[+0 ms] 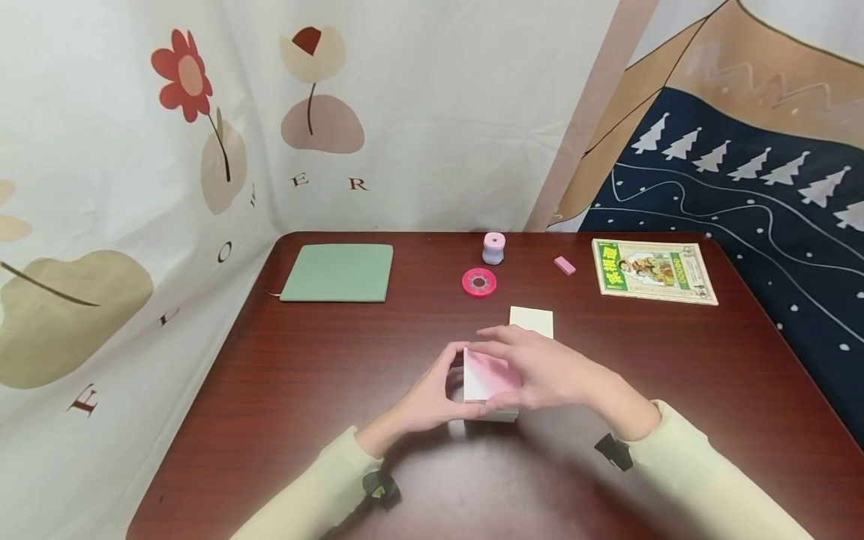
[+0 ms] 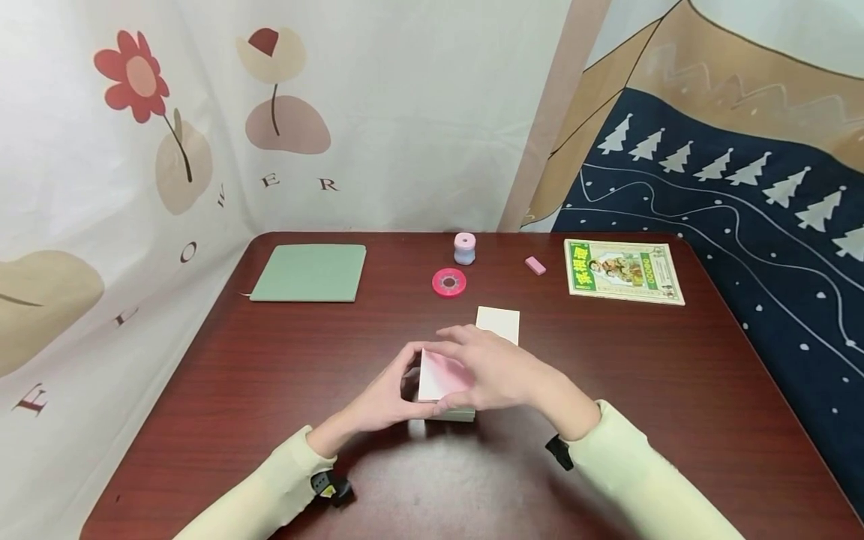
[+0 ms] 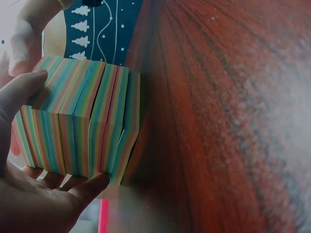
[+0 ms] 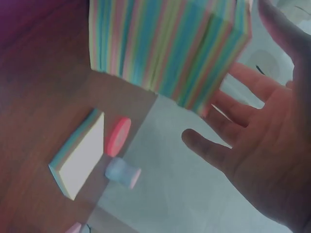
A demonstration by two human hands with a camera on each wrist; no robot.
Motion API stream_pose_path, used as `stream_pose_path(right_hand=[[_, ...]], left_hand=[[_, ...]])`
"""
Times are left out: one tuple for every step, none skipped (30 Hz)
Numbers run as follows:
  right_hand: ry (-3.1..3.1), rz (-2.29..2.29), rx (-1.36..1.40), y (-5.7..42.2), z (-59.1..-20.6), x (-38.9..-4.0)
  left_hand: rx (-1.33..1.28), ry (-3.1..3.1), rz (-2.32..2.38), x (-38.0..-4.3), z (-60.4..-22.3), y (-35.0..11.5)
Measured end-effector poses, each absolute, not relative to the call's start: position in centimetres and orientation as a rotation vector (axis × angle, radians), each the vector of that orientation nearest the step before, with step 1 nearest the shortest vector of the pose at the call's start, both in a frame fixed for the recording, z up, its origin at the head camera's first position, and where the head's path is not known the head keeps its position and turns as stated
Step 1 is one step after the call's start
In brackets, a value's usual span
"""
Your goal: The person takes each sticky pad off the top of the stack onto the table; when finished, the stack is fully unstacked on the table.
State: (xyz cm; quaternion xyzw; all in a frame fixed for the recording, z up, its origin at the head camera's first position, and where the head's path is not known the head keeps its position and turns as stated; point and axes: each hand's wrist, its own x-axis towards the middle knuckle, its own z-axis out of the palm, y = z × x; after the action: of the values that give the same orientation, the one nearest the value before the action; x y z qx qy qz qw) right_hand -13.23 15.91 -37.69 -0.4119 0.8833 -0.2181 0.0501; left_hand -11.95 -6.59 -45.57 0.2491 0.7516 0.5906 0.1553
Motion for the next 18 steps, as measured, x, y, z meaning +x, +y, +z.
stream_pose_path(right_hand=[[2.698, -0.656, -1.265, 15.78, -37.83, -13.14], [2.702, -0.653, -1.268, 15.68, -37.97, -13.05], [2.706, -0.647, -1.266, 15.59, -38.07, -12.98], [2.710, -0.641, -1.260, 15.51, -38.18, -12.91], [2.713, -0.638, -1.250, 15.44, -38.27, -12.85], [2.718, -0.627, -1.232, 15.38, -38.34, -12.78], [2.720, -0.623, -1.222, 15.30, -38.37, -12.72], [2.723, -0.615, -1.205, 15.22, -38.38, -12.68], [2.727, -0.604, -1.193, 15.16, -38.36, -12.64], [2.729, -0.596, -1.183, 15.11, -38.34, -12.60], [2.729, -0.593, -1.172, 15.07, -38.31, -12.57], [2.729, -0.588, -1.163, 15.04, -38.26, -12.54], [2.731, -0.584, -1.155, 15.02, -38.21, -12.53], [2.733, -0.577, -1.148, 15.02, -38.16, -12.54], [2.736, -0.570, -1.145, 15.03, -38.13, -12.55], [2.736, -0.569, -1.140, 15.04, -38.08, -12.56], [2.736, -0.565, -1.139, 15.08, -38.05, -12.57], [2.737, -0.561, -1.139, 15.14, -38.01, -12.59]], left_hand=[[0.710, 2.162, 1.685, -11.95, -45.54, -6.60], [0.710, 2.168, 1.680, -11.95, -45.52, -6.60], [0.707, 2.177, 1.673, -11.96, -45.53, -6.62], [0.707, 2.179, 1.671, -11.96, -45.57, -6.62], [0.709, 2.179, 1.674, -11.97, -45.59, -6.61], [0.710, 2.183, 1.673, -11.98, -45.63, -6.60], [0.712, 2.179, 1.680, -11.99, -45.64, -6.59], [0.713, 2.178, 1.683, -12.00, -45.68, -6.58], [0.714, 2.181, 1.682, -12.01, -45.71, -6.57], [0.714, 2.184, 1.682, -12.03, -45.74, -6.57], [0.712, 2.190, 1.676, -12.03, -45.76, -6.58], [0.712, 2.194, 1.672, -12.03, -45.78, -6.58], [0.712, 2.193, 1.671, -12.03, -45.78, -6.59], [0.708, 2.194, 1.666, -12.03, -45.80, -6.60], [0.706, 2.196, 1.662, -12.03, -45.81, -6.61], [0.705, 2.193, 1.663, -12.04, -45.80, -6.61], [0.707, 2.190, 1.664, -12.03, -45.79, -6.62], [0.709, 2.194, 1.660, -12.05, -45.81, -6.63]])
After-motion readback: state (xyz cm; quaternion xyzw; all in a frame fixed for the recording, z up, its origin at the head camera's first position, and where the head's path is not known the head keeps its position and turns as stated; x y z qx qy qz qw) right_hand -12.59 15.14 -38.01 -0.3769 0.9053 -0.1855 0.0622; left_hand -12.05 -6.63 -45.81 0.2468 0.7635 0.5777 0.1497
